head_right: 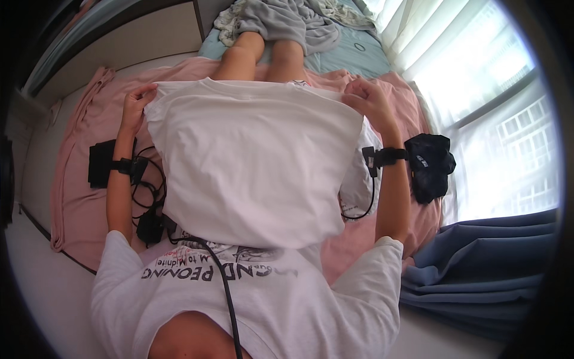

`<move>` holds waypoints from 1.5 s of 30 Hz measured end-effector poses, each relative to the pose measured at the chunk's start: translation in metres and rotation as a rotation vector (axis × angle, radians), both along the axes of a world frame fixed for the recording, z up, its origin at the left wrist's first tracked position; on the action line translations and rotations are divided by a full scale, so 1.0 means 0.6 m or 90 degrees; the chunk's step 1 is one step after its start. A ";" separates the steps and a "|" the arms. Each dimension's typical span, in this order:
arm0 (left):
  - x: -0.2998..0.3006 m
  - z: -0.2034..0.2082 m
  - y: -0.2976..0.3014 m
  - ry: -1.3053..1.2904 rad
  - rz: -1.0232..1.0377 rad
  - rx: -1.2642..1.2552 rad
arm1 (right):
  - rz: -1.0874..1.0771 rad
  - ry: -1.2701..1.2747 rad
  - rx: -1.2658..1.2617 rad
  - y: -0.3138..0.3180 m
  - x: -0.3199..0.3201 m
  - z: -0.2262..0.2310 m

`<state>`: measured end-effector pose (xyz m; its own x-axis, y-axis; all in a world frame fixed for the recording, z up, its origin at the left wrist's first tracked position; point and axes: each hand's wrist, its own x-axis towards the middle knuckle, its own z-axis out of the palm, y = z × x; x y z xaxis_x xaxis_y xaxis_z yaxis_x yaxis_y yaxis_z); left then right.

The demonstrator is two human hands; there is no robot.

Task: Folding a black t-shirt and a white t-shirt on a bed.

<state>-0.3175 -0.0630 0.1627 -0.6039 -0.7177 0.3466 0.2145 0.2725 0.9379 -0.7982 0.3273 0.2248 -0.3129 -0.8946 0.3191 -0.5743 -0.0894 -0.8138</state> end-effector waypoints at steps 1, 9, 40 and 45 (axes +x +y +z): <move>0.001 -0.005 -0.007 -0.005 0.009 0.006 | 0.001 0.000 -0.002 -0.002 -0.005 -0.001; -0.015 -0.076 -0.038 -0.243 -0.089 0.110 | 0.102 0.000 0.307 -0.029 -0.001 -0.075; -0.042 -0.043 -0.073 -0.121 0.082 -0.075 | -0.016 0.000 0.213 -0.043 -0.035 0.010; -0.058 -0.114 -0.117 -0.107 0.080 -0.140 | -0.083 0.105 0.231 -0.064 -0.074 -0.070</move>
<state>-0.3523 -0.1331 0.0946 -0.5773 -0.7092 0.4046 0.0133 0.4873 0.8731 -0.8425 0.2888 0.1829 -0.4021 -0.9144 0.0464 -0.6873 0.2680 -0.6751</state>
